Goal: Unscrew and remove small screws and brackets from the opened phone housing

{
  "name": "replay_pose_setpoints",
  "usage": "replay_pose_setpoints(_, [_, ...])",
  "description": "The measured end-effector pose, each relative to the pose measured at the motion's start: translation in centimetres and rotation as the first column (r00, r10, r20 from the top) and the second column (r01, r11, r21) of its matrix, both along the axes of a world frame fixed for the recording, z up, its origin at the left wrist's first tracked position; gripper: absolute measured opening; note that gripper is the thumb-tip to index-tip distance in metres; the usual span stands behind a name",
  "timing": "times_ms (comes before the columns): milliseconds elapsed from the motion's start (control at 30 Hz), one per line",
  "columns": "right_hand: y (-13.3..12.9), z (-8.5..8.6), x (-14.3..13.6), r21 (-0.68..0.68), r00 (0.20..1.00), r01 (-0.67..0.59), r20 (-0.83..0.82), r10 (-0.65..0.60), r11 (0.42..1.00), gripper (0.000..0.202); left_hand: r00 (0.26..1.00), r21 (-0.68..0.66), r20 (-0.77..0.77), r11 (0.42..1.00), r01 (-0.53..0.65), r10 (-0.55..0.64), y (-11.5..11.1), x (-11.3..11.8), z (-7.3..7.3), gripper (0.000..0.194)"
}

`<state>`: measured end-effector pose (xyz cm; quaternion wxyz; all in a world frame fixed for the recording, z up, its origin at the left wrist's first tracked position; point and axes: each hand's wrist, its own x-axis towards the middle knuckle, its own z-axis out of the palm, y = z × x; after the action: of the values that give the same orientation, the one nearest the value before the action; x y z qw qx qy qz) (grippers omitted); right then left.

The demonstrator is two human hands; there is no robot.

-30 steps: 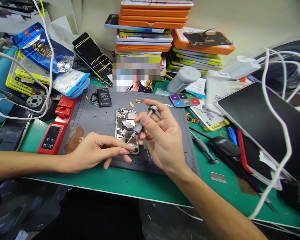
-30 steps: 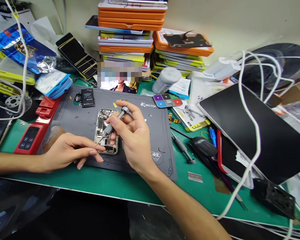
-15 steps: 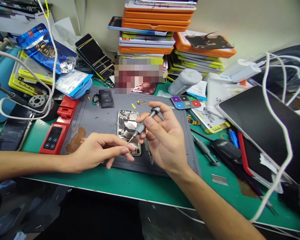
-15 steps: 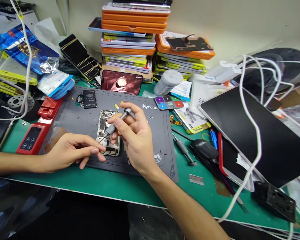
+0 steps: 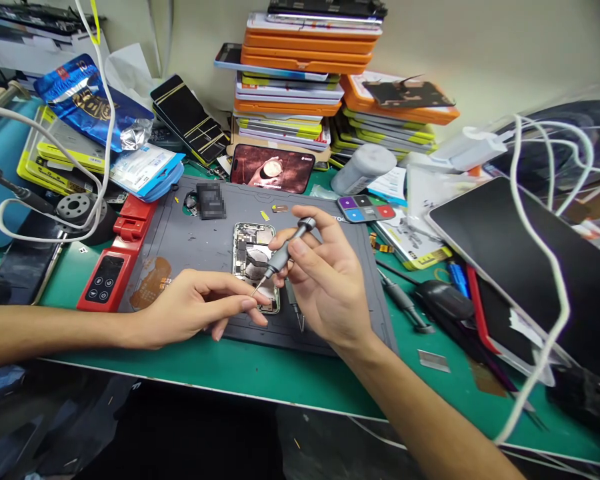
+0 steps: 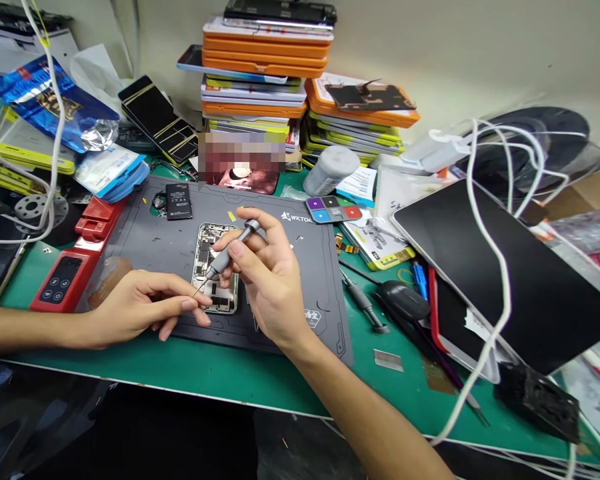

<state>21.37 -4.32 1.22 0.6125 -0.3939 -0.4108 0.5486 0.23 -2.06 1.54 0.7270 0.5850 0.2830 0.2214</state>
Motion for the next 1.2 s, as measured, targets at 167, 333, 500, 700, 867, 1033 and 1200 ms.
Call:
replay_pose_setpoints(167, [0.11,0.07,-0.02,-0.009,1.0,-0.006,0.013,0.006,1.0,0.041,1.0,0.001,-0.004,1.0,0.012,-0.012,0.0,0.02,0.03,0.021])
replay_pose_setpoints(333, [0.09,0.04,-0.07,-0.004,1.0,-0.002,-0.011,0.002,1.0,0.043,1.0,0.02,-0.012,1.0,0.015,-0.015,0.0,-0.05,0.03,0.023])
replay_pose_setpoints(500, [0.05,0.12,-0.14,-0.02,1.0,-0.008,-0.003,0.008,1.0,0.042,1.0,0.038,-0.017,0.999,0.012,-0.011,0.01,-0.04,-0.07,0.026])
replay_pose_setpoints(700, [0.13,0.11,-0.26,-0.051,1.0,-0.007,-0.021,0.006,0.999,0.047,1.0,0.044,-0.025,0.999,0.01,-0.009,-0.05,-0.14,-0.13,0.028])
replay_pose_setpoints(867, [0.06,0.01,-0.16,-0.031,1.0,-0.022,0.002,0.022,0.999,0.042,1.0,0.033,-0.016,0.999,0.013,-0.012,-0.08,-0.26,-0.02,0.024])
replay_pose_setpoints(1033, [0.08,-0.06,-0.11,-0.041,0.999,-0.02,0.036,0.021,0.999,0.043,1.0,0.031,-0.018,0.999,0.018,-0.017,0.02,-0.13,0.0,0.024])
replay_pose_setpoints(1200, [0.22,-0.14,-0.15,-0.041,0.999,-0.027,0.028,0.029,0.999,0.039,0.999,0.026,-0.023,0.999,0.024,-0.023,0.04,-0.09,-0.12,0.026])
